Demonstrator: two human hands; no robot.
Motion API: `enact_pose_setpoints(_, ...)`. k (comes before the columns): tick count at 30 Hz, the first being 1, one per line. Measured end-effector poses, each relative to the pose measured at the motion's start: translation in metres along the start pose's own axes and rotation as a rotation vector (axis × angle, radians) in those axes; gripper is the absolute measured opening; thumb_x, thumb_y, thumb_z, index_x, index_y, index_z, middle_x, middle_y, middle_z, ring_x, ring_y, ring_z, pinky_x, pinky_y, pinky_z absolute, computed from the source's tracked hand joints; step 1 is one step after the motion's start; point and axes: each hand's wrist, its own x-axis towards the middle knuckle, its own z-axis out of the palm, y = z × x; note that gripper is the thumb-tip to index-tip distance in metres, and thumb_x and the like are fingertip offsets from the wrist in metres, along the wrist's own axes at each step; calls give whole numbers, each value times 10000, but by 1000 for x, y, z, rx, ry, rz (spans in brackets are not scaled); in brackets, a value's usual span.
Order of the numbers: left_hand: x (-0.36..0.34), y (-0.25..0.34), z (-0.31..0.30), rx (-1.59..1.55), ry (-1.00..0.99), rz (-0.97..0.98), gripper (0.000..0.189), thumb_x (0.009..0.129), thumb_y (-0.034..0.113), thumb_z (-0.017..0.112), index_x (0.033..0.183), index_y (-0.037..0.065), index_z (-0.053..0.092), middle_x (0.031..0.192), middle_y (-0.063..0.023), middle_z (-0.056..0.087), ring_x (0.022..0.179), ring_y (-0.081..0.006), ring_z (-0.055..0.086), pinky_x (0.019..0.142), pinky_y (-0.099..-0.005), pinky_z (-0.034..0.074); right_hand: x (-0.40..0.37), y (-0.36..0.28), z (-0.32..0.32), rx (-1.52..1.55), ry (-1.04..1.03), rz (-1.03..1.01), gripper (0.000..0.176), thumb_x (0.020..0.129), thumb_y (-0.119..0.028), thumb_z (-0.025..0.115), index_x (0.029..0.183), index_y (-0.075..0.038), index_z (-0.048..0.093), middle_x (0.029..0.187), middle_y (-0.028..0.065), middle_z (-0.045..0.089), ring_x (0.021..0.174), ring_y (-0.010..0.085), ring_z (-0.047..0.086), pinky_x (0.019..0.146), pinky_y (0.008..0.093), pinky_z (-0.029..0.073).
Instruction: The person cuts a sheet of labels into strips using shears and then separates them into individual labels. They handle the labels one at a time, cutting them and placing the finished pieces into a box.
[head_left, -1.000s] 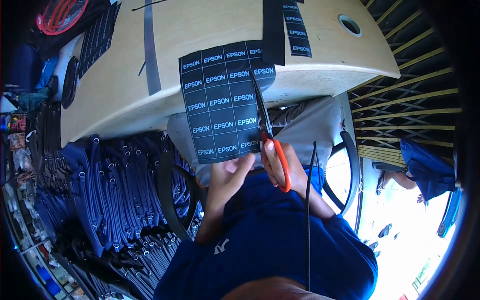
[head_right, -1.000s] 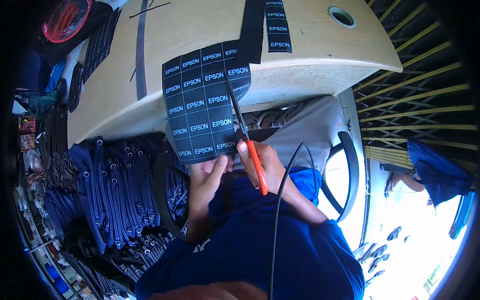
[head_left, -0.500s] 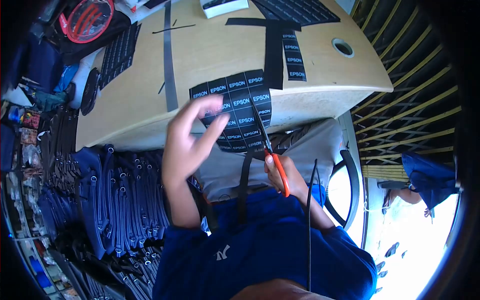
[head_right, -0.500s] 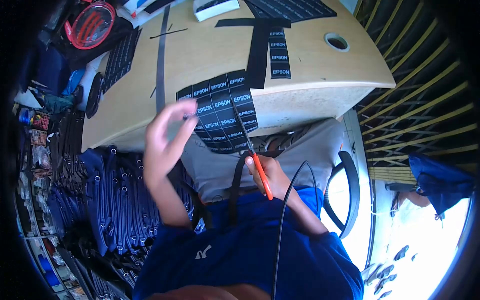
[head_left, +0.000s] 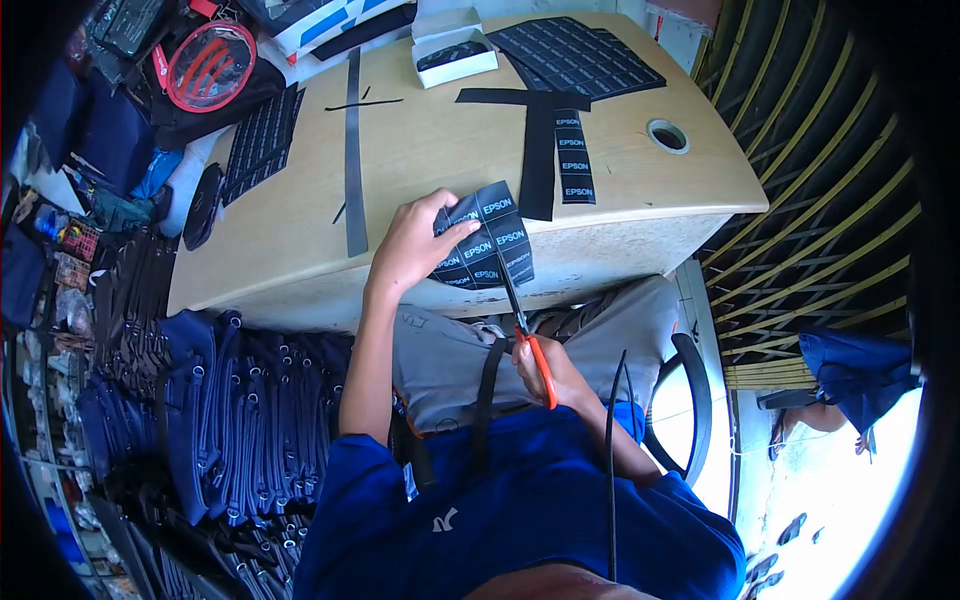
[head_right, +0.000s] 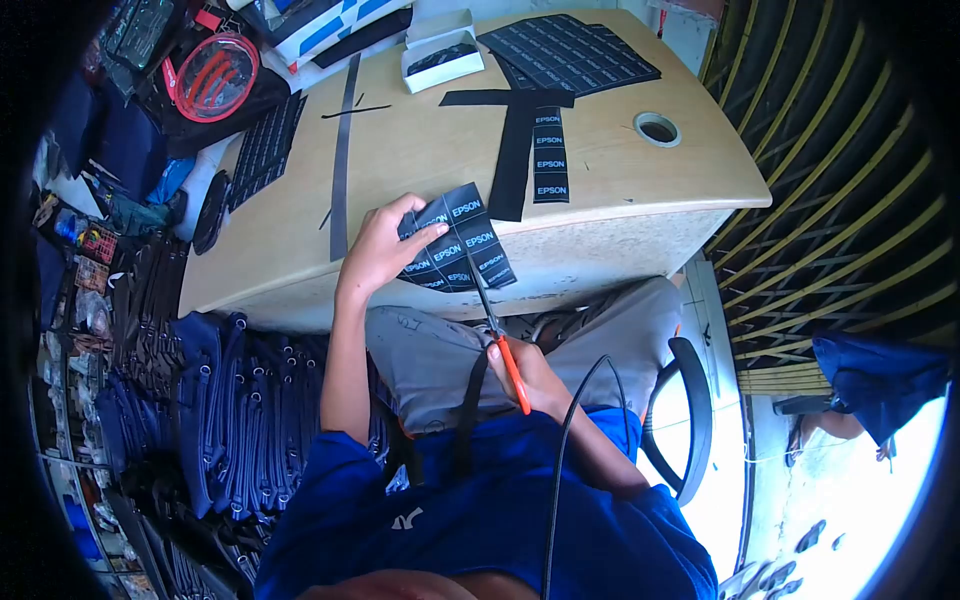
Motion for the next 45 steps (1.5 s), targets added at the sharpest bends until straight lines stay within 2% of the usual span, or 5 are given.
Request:
enact_pose_setpoints(9,-4,7,-22,-208,-119,54,222,849,196,649,884,-7,567,702,-65,595,637,-65,507,592,-256,439,-1,-29,-12,-169,-38,-57,453,925,-451,438,787,-21,484,644,84,447,583,190,456,563,331,396)
enact_pose_setpoints(22,-17,43,-42,-348,-231,62,237,840,186,670,886,-39,614,769,-19,611,725,-49,513,657,-233,450,6,-42,-10,113,-150,-129,701,774,-718,458,834,-21,413,631,-30,306,525,52,286,465,214,239)
enact_pose_setpoints(24,-18,43,-41,-334,-232,68,243,839,194,672,880,-39,614,760,-20,610,719,-48,513,651,-231,450,5,-44,-15,-73,-160,-210,571,881,-572,405,802,-9,460,720,107,447,632,238,459,605,354,394)
enact_pose_setpoints(43,-11,50,-45,-371,-204,61,253,862,205,650,835,-45,619,695,14,573,650,-24,468,562,-217,419,6,-65,-12,-153,2,-50,360,929,-297,511,762,21,484,575,123,420,501,245,382,518,349,384)
enact_pose_setpoints(45,-7,43,-43,-382,-212,59,253,870,207,640,833,-43,622,694,18,573,645,-22,466,555,-217,415,9,-64,-8,-111,87,-110,619,855,-613,455,643,-32,449,487,-7,410,388,69,404,370,226,309)
